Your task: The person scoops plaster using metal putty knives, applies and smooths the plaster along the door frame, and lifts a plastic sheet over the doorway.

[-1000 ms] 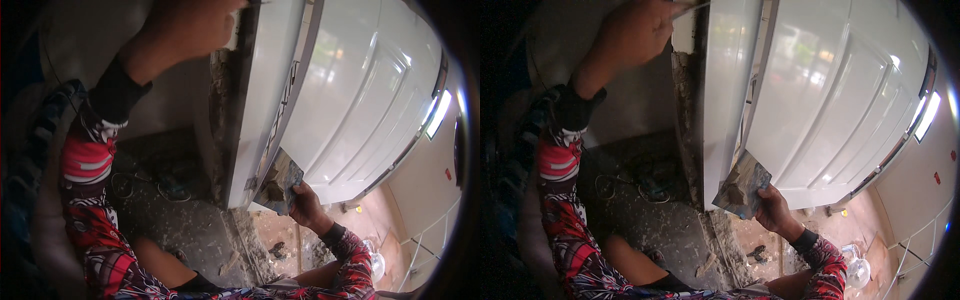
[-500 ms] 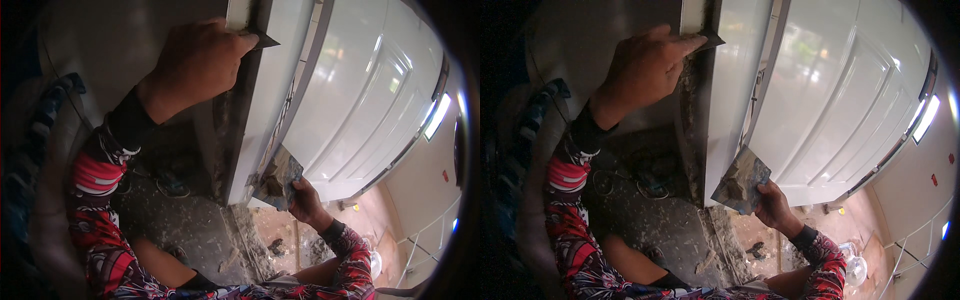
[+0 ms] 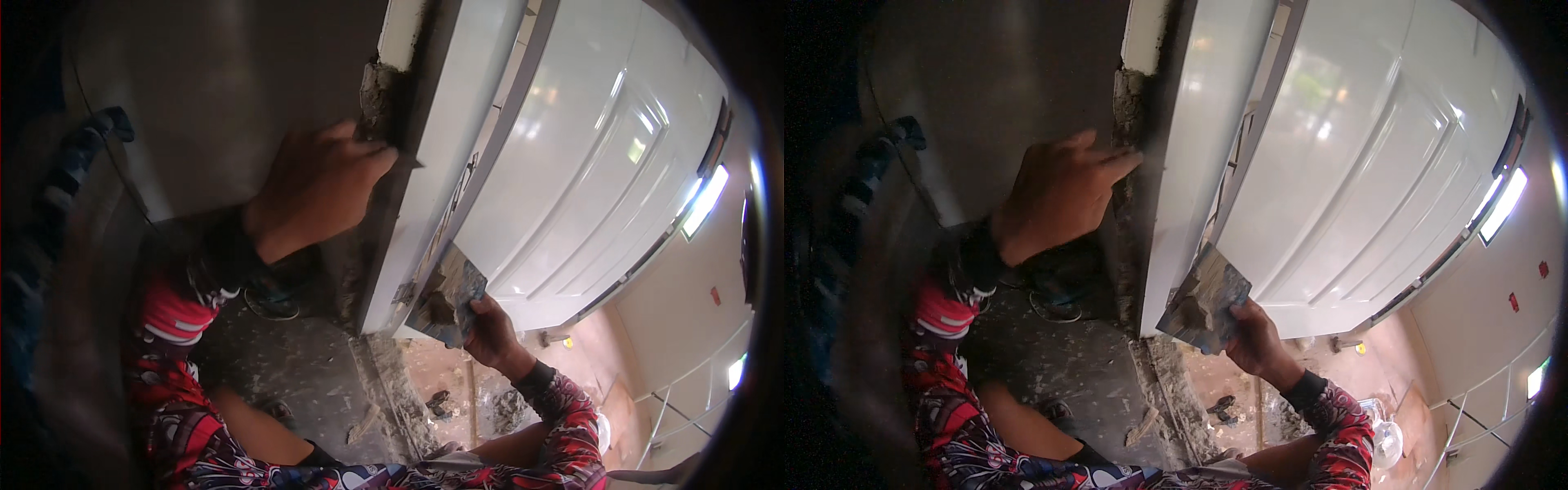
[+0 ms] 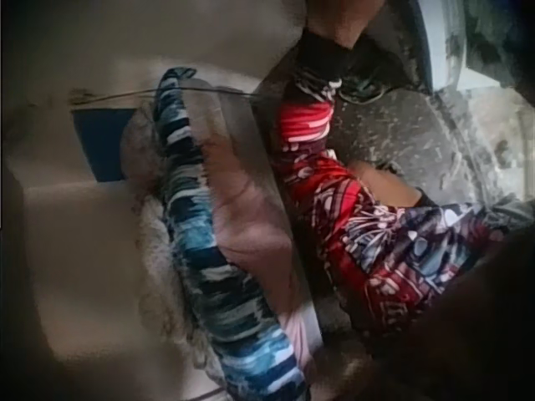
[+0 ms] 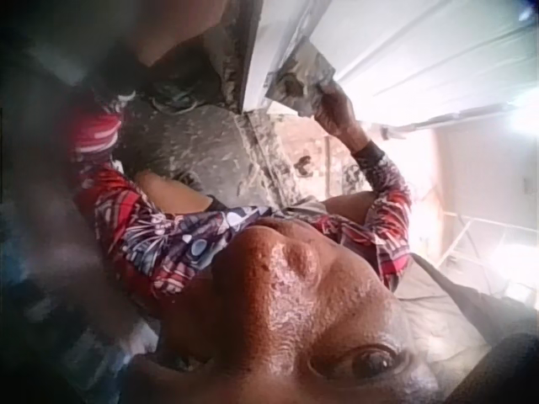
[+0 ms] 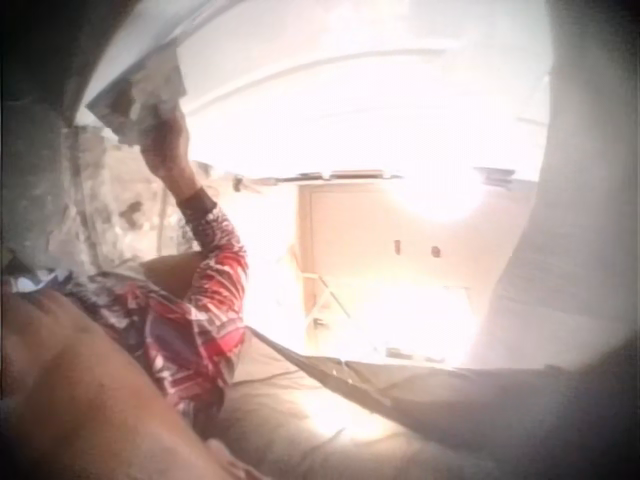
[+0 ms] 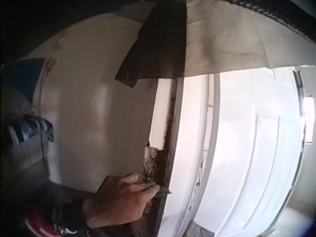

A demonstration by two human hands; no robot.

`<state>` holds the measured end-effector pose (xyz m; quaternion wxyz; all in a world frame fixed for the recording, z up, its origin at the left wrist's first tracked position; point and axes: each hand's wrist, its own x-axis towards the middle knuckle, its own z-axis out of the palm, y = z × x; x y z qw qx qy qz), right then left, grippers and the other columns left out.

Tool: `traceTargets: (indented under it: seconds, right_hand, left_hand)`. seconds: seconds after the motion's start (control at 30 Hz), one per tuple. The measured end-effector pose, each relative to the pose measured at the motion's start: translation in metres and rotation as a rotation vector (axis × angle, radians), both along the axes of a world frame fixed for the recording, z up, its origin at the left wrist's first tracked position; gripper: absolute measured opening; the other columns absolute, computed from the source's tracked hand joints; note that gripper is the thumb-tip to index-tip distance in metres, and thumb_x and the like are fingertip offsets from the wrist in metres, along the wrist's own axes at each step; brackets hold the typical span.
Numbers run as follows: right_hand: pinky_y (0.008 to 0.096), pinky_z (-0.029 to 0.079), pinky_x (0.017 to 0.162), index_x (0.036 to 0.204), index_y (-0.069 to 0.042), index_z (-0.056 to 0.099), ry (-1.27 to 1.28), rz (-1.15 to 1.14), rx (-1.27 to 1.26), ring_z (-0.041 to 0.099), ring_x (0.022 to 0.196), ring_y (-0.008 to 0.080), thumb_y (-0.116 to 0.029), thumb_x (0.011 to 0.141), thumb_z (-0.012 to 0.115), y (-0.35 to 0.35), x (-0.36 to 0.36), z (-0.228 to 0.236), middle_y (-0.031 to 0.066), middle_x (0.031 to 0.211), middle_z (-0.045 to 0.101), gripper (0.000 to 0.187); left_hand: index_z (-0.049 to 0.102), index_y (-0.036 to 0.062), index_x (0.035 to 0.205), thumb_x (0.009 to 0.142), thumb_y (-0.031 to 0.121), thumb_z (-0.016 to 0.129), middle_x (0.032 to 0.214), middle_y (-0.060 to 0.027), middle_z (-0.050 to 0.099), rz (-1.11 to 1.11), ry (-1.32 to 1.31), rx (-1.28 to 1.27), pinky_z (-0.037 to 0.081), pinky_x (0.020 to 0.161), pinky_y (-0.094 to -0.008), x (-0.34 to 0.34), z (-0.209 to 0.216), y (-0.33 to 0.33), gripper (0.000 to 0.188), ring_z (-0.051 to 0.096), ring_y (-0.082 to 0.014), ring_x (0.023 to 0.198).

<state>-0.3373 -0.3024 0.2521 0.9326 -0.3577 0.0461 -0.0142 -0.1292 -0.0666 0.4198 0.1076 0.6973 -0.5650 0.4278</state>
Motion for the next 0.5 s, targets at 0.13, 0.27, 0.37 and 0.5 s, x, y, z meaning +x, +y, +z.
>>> traceTargets:
  seconds: [0.13,0.27,0.37,0.5]
  right_hand:
    - [0.0390,0.062,0.071,0.132,-0.001,0.041,0.071,0.084,0.050,0.069,0.086,0.0264,-0.011,0.087,0.057,0.013,0.006,-0.013,0.0152,0.117,0.061,0.049]
    - [0.0409,0.060,0.078,0.126,0.000,0.047,0.247,0.154,0.102,0.068,0.095,0.0260,-0.011,0.087,0.057,0.033,0.009,-0.044,0.0135,0.110,0.066,0.041]
    - [0.0386,0.056,0.083,0.114,0.000,0.056,0.358,0.277,0.304,0.068,0.094,0.0234,-0.010,0.086,0.058,0.056,0.027,-0.070,0.0115,0.104,0.068,0.029]
    - [0.0376,0.051,0.092,0.115,-0.001,0.057,0.431,0.178,0.224,0.065,0.099,0.0229,-0.010,0.085,0.059,0.102,0.076,-0.088,0.0106,0.107,0.068,0.031]
  left_hand:
    - [0.066,0.0052,0.112,0.077,0.004,0.058,0.083,-0.0092,0.065,-0.076,0.259,-0.020,0.048,0.060,-0.0386,0.003,-0.031,0.052,0.035,0.058,-0.0255,0.073]
    - [0.064,0.0086,0.114,0.087,0.009,0.054,0.104,-0.0125,0.065,-0.241,0.658,0.045,0.051,0.078,-0.0397,0.028,-0.103,0.078,0.028,0.062,-0.0305,0.091]
    - [0.062,0.0117,0.121,0.088,0.008,0.053,0.127,-0.0110,0.059,-0.602,1.112,-0.128,0.047,0.091,-0.0419,0.027,-0.172,0.097,0.035,0.058,-0.0296,0.107]
    - [0.060,0.0125,0.125,0.084,0.008,0.054,0.134,-0.0072,0.056,-0.575,0.611,0.125,0.043,0.098,-0.0446,0.036,-0.193,0.108,0.042,0.055,-0.0300,0.112]
